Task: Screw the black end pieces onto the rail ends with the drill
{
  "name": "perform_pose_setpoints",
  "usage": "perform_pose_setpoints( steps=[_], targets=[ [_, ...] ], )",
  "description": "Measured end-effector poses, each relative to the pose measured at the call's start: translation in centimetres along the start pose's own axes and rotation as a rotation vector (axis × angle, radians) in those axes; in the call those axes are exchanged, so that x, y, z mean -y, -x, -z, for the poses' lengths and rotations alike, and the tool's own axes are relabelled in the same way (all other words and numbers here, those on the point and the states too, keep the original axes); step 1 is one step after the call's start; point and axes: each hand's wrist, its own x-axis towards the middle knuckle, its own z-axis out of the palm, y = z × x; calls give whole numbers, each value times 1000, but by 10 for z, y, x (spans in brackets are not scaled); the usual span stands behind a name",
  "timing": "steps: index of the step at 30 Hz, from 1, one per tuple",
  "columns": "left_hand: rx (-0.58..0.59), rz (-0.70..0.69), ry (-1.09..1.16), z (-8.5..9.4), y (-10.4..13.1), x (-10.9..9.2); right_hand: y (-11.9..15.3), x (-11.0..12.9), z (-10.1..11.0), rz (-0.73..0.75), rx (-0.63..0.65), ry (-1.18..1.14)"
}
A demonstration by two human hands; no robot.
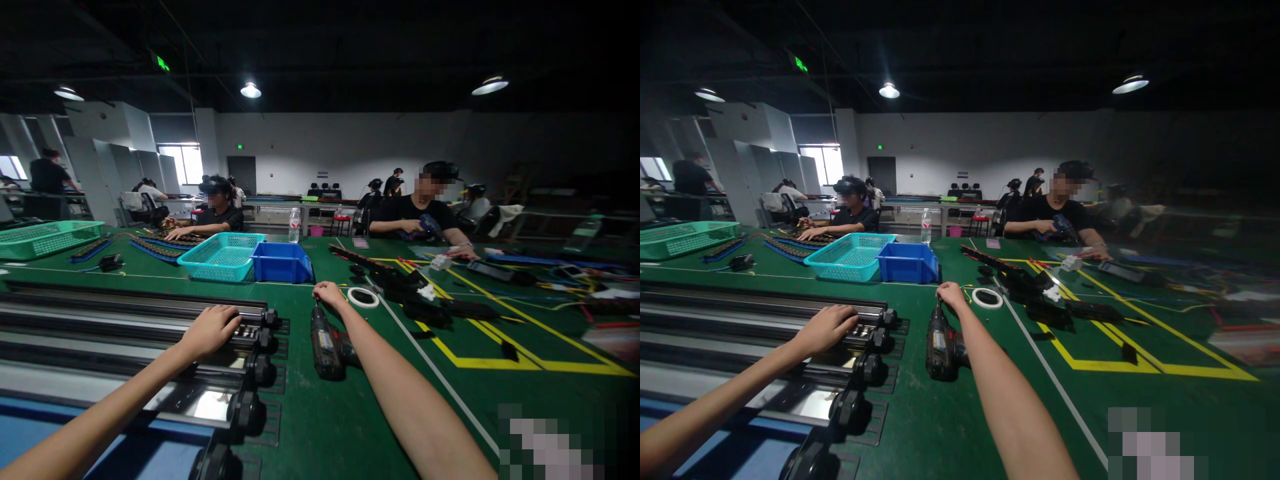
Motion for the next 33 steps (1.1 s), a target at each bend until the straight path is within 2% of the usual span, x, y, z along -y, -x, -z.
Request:
perform_pose_setpoints(
  steps=[4,8,12,15,17,20,24,27,31,33],
  targets=[
    [3,4,2,-1,-1,1,7,6,3,14,-60,56],
    [1,2,8,-2,-1,1,19,15,11,47,-202,112],
    [13,3,14,-1,-1,1,31,35,19,121,-336,107],
    [19,10,10,0,-1,1,40,54,25,168,-340,89],
    [19,8,10,0,-1,1,49,64,31,190,-270,100],
    [22,3,12,0,-1,2,72,72,46,196,-82,171],
    [24,11,4,-1,-1,2,117,74,73,148,183,308],
    [19,19,7,-1,0,2,151,75,90,126,385,493],
    [21,16,21,1,1,1,183,76,90,90,542,694],
    [19,7,25,1,1,0,193,76,82,72,547,761]
  ],
)
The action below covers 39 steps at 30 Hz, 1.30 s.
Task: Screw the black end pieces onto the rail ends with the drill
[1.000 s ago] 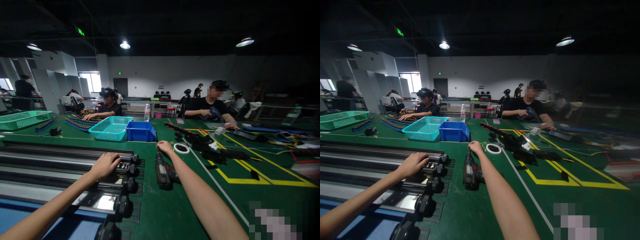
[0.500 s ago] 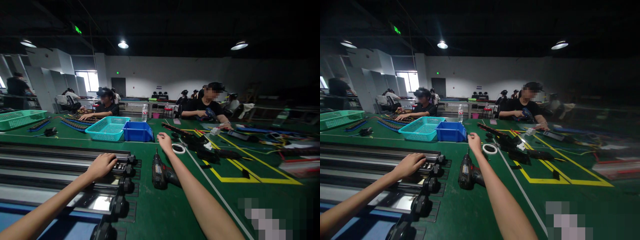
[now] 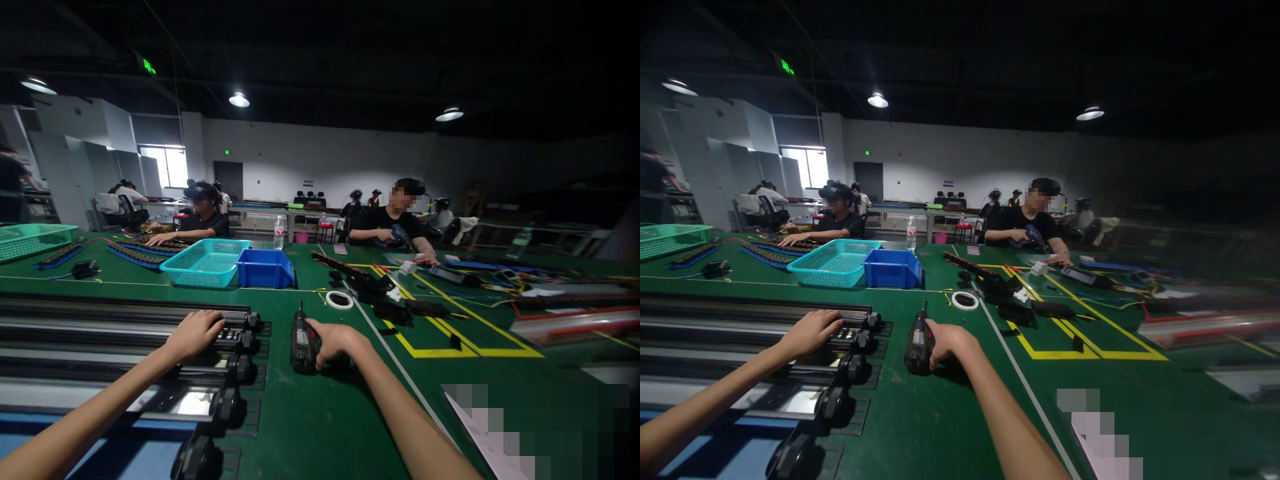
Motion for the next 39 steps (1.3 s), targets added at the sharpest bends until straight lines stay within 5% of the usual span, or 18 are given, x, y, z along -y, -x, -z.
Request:
perform_pose_setpoints(
  steps=[5,11,15,28,33,39],
  targets=[
    [-7,-17,4,0,1,1,-3,2,-16,-50,-51,91],
    [-4,-2,-1,0,1,-1,-1,-21,-17,245,-171,-37],
    [-3,13,13,2,2,-3,1,-15,-7,364,-257,-170],
    [-17,-1,-7,-3,0,3,-11,23,15,453,-509,-1373],
    [-11,8,-7,-1,0,1,-19,12,-5,328,-374,-1679],
    [-4,0,0,-3,-1,3,-23,-21,-45,302,26,-1962]
  ],
)
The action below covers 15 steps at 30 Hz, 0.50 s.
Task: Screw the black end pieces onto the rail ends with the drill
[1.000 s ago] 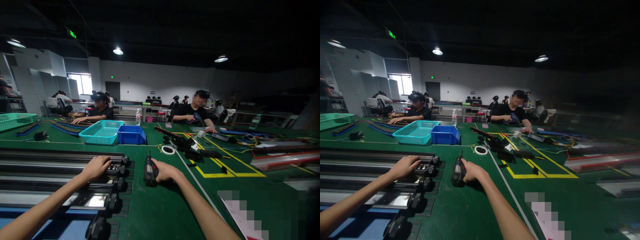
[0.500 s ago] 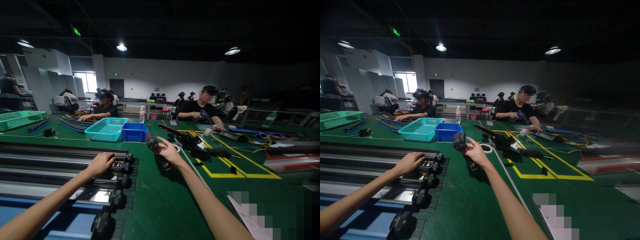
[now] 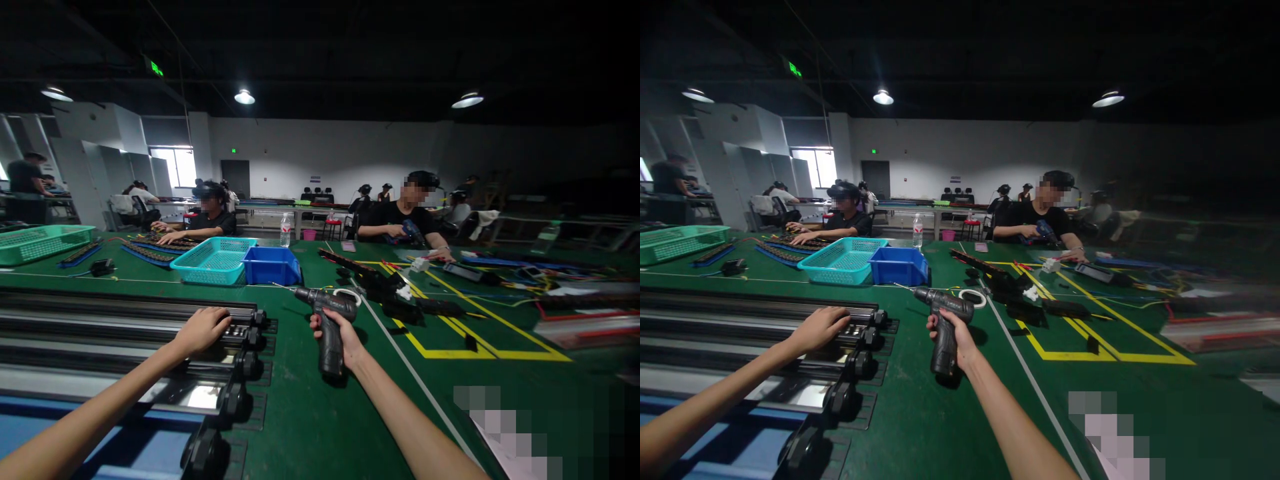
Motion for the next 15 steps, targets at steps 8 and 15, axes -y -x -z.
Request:
perform_pose_setpoints(
  steps=[8,15],
  targets=[
    [83,0,30,11,-7,-3,22,-7,9,-175,51,29],
    [158,96,146,14,-15,-9,33,-1,13,-282,86,124]
  ],
)
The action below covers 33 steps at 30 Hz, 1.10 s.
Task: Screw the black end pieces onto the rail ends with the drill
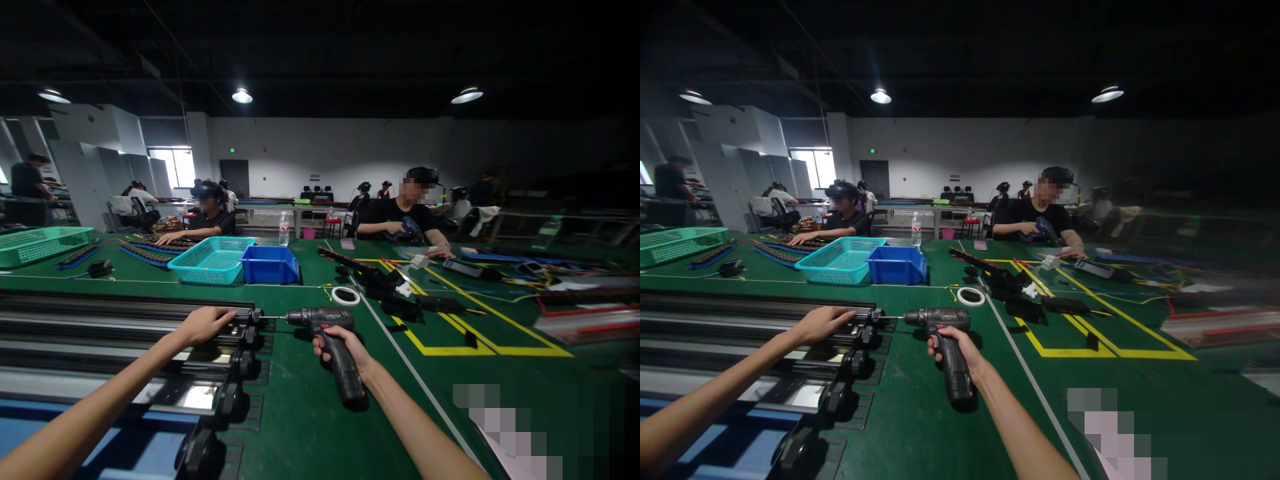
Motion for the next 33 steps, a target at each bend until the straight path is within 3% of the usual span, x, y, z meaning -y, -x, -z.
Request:
perform_pose_setpoints(
  steps=[21,33],
  targets=[
    [-45,-55,14,-11,-6,9,-19,-4,9,-48,8,42],
    [-40,-99,-32,-12,-9,13,-14,9,-7,-82,-64,136]
  ],
)
